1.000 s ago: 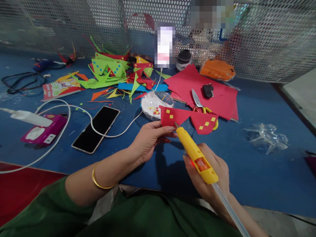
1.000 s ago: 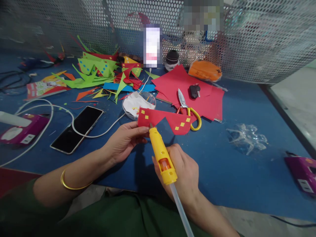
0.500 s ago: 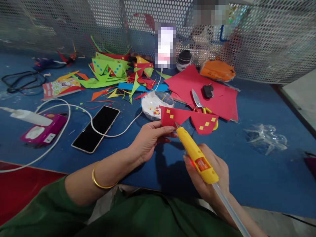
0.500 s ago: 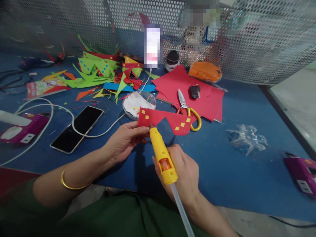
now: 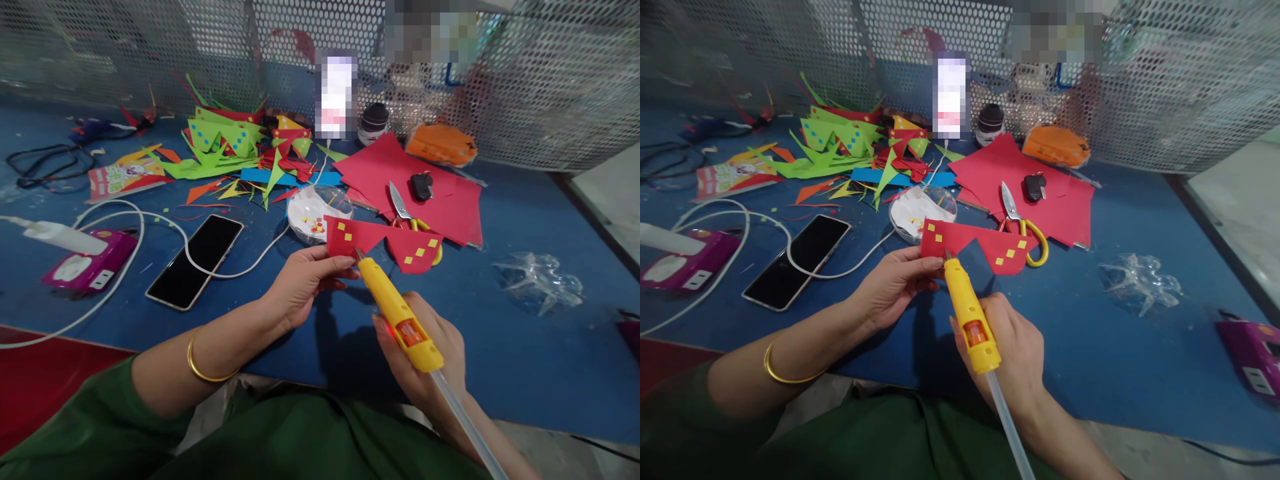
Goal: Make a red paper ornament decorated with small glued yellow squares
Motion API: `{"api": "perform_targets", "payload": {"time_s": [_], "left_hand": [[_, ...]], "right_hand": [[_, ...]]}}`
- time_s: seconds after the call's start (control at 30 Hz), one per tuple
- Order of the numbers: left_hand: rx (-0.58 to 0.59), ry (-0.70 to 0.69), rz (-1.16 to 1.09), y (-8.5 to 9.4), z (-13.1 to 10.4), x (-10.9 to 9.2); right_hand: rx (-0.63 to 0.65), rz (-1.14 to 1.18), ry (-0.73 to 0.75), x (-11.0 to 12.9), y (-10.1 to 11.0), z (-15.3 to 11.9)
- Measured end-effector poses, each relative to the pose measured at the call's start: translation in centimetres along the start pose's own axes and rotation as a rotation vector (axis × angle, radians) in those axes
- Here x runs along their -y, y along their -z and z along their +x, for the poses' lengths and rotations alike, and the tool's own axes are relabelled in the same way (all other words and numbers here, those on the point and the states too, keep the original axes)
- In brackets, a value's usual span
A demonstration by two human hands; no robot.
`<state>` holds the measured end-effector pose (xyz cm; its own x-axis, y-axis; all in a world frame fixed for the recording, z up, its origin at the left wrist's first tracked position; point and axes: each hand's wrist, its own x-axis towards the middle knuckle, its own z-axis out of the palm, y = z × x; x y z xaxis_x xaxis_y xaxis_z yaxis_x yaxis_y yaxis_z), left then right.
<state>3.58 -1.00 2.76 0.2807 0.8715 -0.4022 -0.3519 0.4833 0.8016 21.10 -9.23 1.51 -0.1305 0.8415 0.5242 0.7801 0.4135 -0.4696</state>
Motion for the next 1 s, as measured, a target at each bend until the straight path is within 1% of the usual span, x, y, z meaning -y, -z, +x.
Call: {"api": "perform_targets", "payload": {"time_s": [0.37, 0.67, 1.0], "left_hand": [[0.008, 0.008, -0.019, 0.00, 0.10, 0.04], [-0.028, 0.018, -0.016, -0.07, 0.09, -0.09], [-0.036, 0.015, -0.013, -0.08, 0.03, 0.01]], "right_hand": [[-0.007, -0.016, 0.002, 0.01, -0.04, 0.07], [-0.007, -0.061, -0.006, 0.02, -0.16, 0.05], [-0.009, -0.076, 0.005, 0.04, -0.27, 0.12]]}}
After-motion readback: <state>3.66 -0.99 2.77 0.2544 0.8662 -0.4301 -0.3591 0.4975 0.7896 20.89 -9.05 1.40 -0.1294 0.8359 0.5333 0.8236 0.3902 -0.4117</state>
